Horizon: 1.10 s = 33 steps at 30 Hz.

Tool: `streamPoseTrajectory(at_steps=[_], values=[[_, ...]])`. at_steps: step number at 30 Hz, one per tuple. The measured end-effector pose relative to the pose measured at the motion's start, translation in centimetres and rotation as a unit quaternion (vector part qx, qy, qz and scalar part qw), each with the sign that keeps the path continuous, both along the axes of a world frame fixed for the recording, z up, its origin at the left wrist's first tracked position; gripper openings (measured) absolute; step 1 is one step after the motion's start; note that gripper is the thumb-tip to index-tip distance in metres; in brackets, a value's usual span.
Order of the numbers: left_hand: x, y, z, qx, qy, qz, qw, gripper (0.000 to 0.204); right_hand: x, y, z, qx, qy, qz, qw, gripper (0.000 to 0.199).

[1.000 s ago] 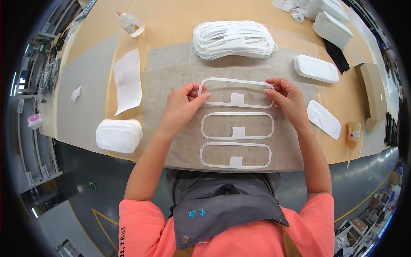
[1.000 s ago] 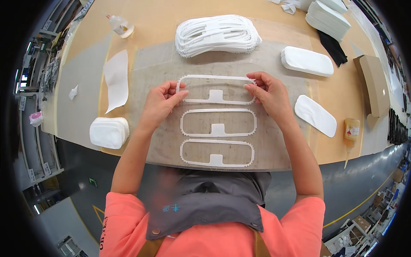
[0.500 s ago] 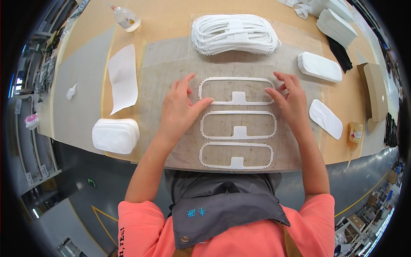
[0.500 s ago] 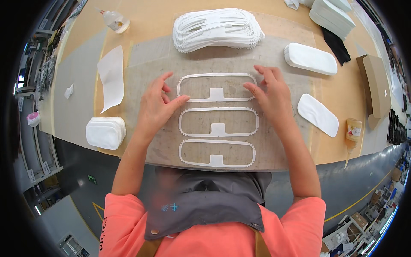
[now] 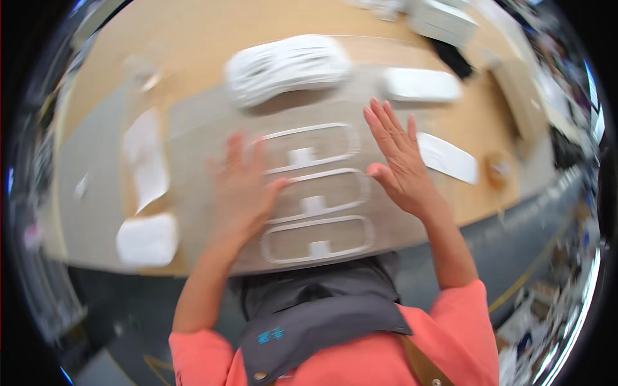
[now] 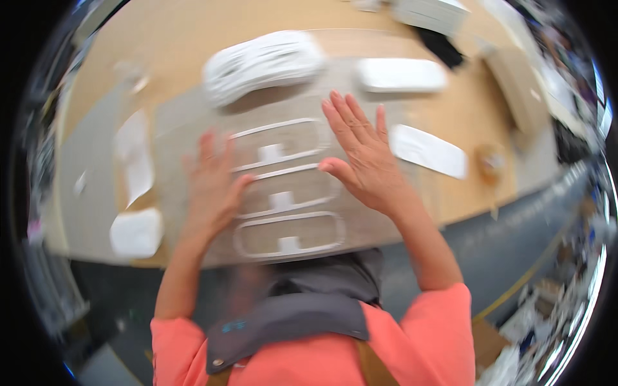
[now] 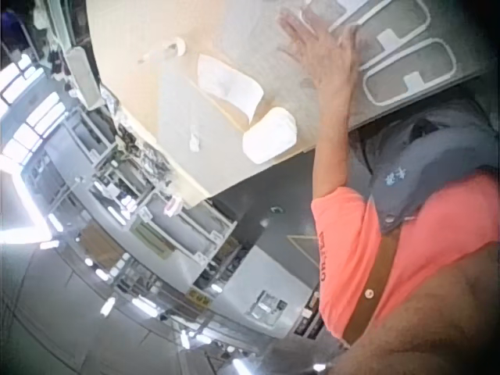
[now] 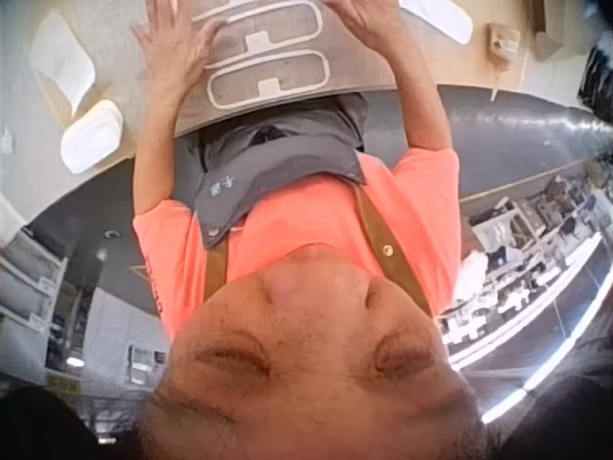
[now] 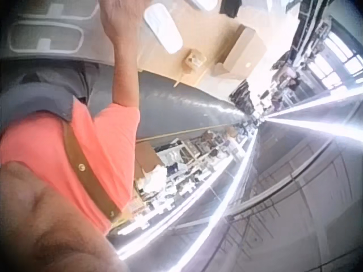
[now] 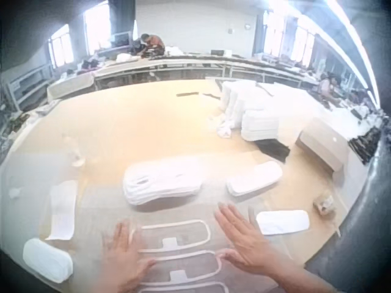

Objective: Applying adhesive to plastic frames and attaching padded insole components to them.

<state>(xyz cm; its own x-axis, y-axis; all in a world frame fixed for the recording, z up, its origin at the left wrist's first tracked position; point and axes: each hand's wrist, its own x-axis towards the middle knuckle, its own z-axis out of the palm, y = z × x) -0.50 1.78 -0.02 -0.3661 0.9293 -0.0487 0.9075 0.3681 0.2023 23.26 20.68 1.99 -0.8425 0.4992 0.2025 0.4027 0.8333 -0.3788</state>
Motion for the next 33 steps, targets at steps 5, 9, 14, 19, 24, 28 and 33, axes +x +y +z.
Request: streamPoseTrajectory(at_steps=[5,9,14,19,24,28,33], values=[[0.4,-3.5,0.2,0.015,0.004,0.002,1.0,0.078,12.4,4.3,2.2,0.08,0.072,-0.236,0.966,0.061],[2.8,-2.8,0.3,0.014,-0.033,-0.023,0.999,0.079,25.4,9.3,4.1,0.097,-0.012,-0.385,0.918,0.062],[4.0,-2.9,1.5,0.014,-0.043,-0.021,0.999,0.077,26.8,12.0,3.0,-0.264,-0.043,-0.4,0.877,0.061],[5.0,-4.9,2.0,0.007,-0.033,0.011,0.999,0.073,27.6,15.2,1.9,-0.322,-0.094,-0.385,0.859,0.04],[4.8,-6.2,1.9,0.085,-0.039,-0.005,0.996,0.066,33.0,13.2,2.0,-0.46,0.419,-0.245,0.744,0.054],[4.5,-7.3,0.9,0.113,-0.066,0.005,0.991,0.06,20.2,4.8,3.9,-0.571,0.52,-0.139,0.62,0.054],[5.1,-7.2,0.3,0.157,-0.093,-0.008,0.983,0.059,10.6,1.0,1.3,-0.584,0.58,-0.099,0.559,0.056]])
